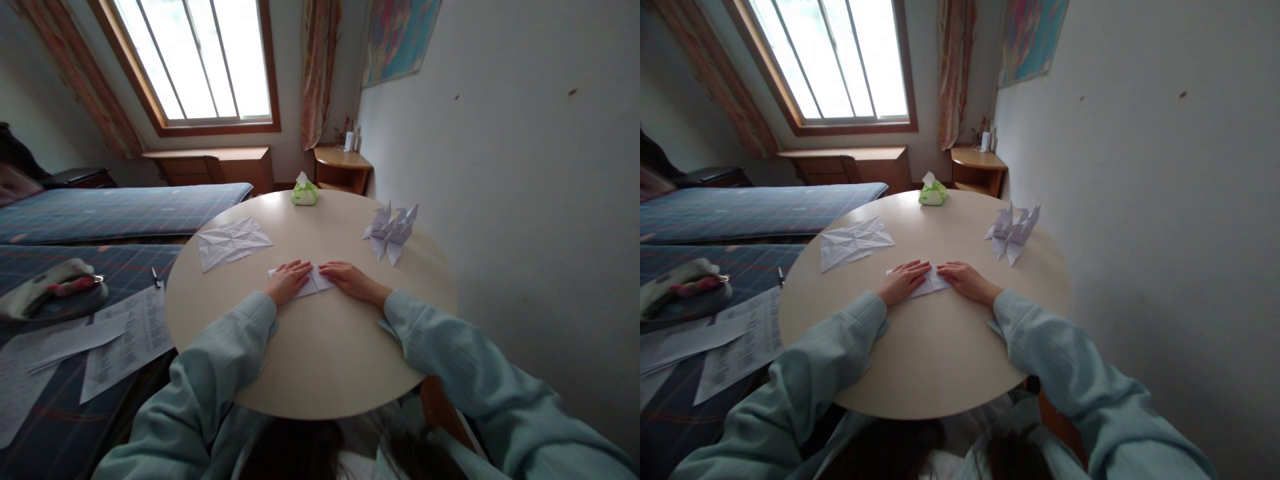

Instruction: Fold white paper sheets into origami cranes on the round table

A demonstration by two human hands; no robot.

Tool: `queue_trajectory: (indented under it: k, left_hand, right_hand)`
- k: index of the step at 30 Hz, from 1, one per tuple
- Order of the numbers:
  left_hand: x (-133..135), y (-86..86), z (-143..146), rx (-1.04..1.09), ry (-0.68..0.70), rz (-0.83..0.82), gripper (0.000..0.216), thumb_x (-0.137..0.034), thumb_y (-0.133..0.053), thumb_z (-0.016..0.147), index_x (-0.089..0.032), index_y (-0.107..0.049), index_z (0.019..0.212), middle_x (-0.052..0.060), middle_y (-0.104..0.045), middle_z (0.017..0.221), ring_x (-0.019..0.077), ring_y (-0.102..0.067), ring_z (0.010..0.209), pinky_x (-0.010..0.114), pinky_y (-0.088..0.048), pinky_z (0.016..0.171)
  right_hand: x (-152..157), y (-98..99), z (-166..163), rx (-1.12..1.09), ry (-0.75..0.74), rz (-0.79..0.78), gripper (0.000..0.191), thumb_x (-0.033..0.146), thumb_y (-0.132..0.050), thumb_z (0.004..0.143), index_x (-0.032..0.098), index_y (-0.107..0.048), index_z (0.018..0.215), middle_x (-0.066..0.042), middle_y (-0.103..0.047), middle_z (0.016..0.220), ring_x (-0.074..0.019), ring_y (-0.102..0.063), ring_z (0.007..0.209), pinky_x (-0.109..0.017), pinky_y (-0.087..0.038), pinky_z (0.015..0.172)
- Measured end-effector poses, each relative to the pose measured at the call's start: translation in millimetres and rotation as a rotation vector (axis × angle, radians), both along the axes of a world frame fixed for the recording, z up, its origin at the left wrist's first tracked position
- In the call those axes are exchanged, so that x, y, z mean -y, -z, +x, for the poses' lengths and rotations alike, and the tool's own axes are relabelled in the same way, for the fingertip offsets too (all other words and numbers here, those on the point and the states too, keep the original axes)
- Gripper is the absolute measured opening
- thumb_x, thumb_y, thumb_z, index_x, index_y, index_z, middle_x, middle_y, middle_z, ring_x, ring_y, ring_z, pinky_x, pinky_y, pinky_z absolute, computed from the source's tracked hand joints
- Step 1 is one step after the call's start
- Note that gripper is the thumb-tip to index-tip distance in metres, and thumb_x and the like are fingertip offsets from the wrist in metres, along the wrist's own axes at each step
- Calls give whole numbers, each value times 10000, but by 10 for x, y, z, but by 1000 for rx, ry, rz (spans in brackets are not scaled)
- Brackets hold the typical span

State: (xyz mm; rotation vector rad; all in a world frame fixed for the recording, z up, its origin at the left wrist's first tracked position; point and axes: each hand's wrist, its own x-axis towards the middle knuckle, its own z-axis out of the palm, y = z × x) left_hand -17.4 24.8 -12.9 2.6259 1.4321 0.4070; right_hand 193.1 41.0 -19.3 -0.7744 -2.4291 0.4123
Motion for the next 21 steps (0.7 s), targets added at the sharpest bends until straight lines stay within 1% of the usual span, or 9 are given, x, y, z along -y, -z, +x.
queue_trajectory:
  k: [3,5,7,9,12,14,16,18,21]
  left_hand:
    - [10,-24,-7,-1,-56,-8,390,-365,-336,838,-271,-425,1206,-4,-421,1281,209,-351,1189,400,-290,961]
    - [1,-28,-17,9,-90,14,371,-356,-353,834,-268,-456,1179,2,-450,1260,218,-378,1164,400,-304,949]
    - [-14,-25,-31,34,-91,52,330,-340,-370,830,-262,-514,1116,4,-504,1205,205,-419,1113,364,-334,927]
    - [-27,-18,-45,68,-76,82,281,-317,-379,830,-252,-574,1022,8,-559,1116,180,-462,1033,315,-374,884]
    - [-33,-6,-53,105,-106,108,245,-307,-410,819,-229,-596,959,35,-580,1000,172,-482,941,290,-407,823]
    - [-30,-1,-48,110,-123,117,253,-321,-464,790,-217,-580,990,54,-560,973,184,-474,931,300,-406,818]
    - [-24,-2,-38,115,-99,96,283,-338,-514,757,-216,-573,1006,56,-543,944,188,-472,919,302,-399,818]
    - [-19,-5,-27,133,-57,43,300,-356,-537,736,-222,-578,1001,42,-536,868,177,-484,864,291,-401,789]
    - [-19,-5,-18,208,-28,-63,312,-387,-545,717,-211,-600,968,10,-510,719,142,-487,700,255,-403,663]
  right_hand:
    - [-19,-4,33,-31,97,-9,226,189,-448,798,209,-618,946,-55,-614,1023,-162,-532,985,-317,-396,884]
    - [-29,-9,59,-39,208,-13,196,198,-473,782,217,-633,892,-48,-634,958,-163,-560,910,-305,-424,823]
    - [-37,-15,81,-27,326,-18,166,205,-522,746,206,-636,866,-52,-644,889,-166,-572,831,-293,-436,758]
    - [-43,-23,92,-13,393,-28,189,211,-572,702,183,-624,881,-54,-639,826,-157,-568,759,-273,-433,704]
    - [-36,-40,84,25,406,-49,270,282,-619,659,156,-602,898,-37,-608,738,-133,-539,660,-241,-410,620]
    - [-22,-49,71,74,407,-70,289,356,-633,636,150,-605,836,-25,-586,681,-123,-513,604,-227,-380,561]
    - [-5,-53,57,97,400,-92,268,392,-629,632,147,-603,739,-20,-578,648,-116,-497,575,-219,-351,528]
    - [12,-58,45,46,395,-103,247,391,-613,652,146,-589,671,-20,-580,636,-114,-496,571,-216,-341,524]
    - [28,-73,32,-111,420,-100,274,420,-580,679,149,-574,642,-20,-579,618,-116,-495,566,-222,-347,530]
